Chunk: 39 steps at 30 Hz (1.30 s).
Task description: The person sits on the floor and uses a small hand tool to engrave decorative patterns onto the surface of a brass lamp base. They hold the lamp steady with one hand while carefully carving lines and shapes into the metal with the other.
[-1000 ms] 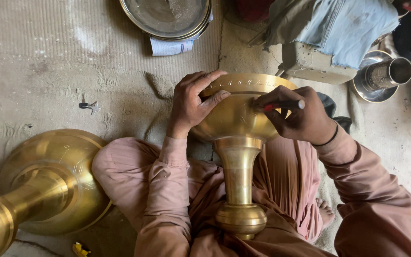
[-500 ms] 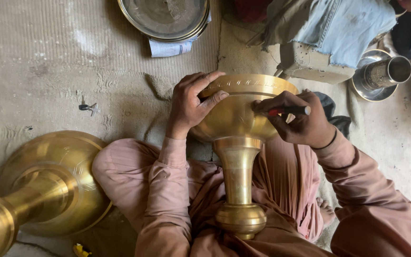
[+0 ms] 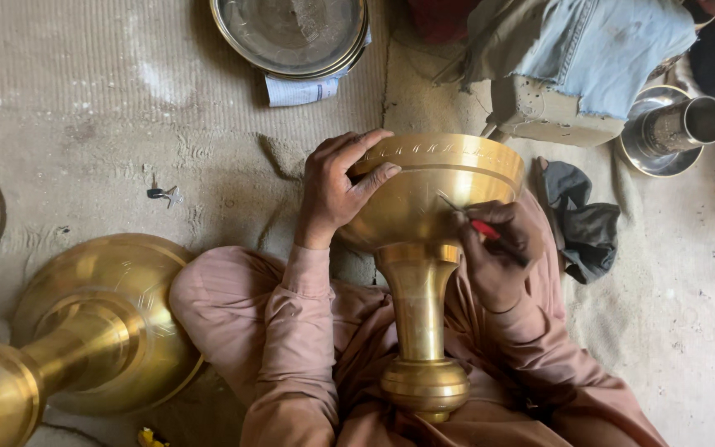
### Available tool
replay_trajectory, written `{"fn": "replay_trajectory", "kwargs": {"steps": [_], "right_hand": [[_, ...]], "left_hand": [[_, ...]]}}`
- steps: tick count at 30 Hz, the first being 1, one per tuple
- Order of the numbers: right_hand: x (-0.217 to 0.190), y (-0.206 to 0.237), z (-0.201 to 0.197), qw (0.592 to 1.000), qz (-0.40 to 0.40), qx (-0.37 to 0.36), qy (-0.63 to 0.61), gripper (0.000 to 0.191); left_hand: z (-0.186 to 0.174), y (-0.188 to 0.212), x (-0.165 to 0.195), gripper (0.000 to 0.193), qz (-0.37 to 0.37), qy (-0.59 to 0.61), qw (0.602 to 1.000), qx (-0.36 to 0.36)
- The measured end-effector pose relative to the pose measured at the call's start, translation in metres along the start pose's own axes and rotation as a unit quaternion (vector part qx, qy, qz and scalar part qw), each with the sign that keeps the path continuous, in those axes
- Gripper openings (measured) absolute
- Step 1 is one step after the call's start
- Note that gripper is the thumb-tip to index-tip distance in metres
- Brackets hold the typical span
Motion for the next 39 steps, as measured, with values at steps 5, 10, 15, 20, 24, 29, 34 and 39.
{"fn": "replay_trajectory", "kwargs": {"steps": [5,10,15,20,24,29,34,39], "right_hand": [[0.009,0.005,0.013,0.998,0.043,0.031,-0.037,0.01],[0.0,-0.006,0.022,0.998,0.039,0.043,0.017,0.015],[-0.001,-0.008,0.027,0.998,0.021,0.054,0.015,0.017],[-0.002,-0.007,0.024,0.999,0.009,0.046,0.007,0.018],[-0.008,-0.01,0.025,0.999,-0.017,0.003,0.045,0.017],[-0.005,-0.007,0.024,1.0,0.009,0.022,-0.014,0.012],[-0.008,-0.004,0.027,0.999,-0.021,0.034,0.013,0.015],[-0.014,-0.012,0.03,0.997,-0.048,-0.016,0.057,0.019]], "left_hand": [[0.008,-0.002,-0.009,0.044,-0.015,-0.027,0.999,-0.01],[0.012,-0.001,-0.016,0.045,-0.007,-0.008,1.0,-0.003],[0.01,0.001,-0.016,0.044,-0.011,-0.003,1.0,0.0],[0.01,-0.001,-0.01,0.044,-0.003,-0.014,1.0,0.002],[0.009,-0.001,-0.008,0.043,0.003,-0.012,1.0,0.008],[0.01,0.0,-0.009,0.044,-0.009,-0.014,1.0,0.002],[0.011,0.001,-0.011,0.044,-0.003,-0.017,1.0,0.003],[0.007,0.002,-0.009,0.043,0.002,-0.012,1.0,0.01]]}}
Point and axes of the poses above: each hand's wrist, its own y-axis away from the middle knuckle, its own z-axis out of the palm, x = y × z, the point moved 7 cm from there along -y, towards the middle knuckle, and after that the axes turned 8 degrees about -y, right-handed, at the moved point
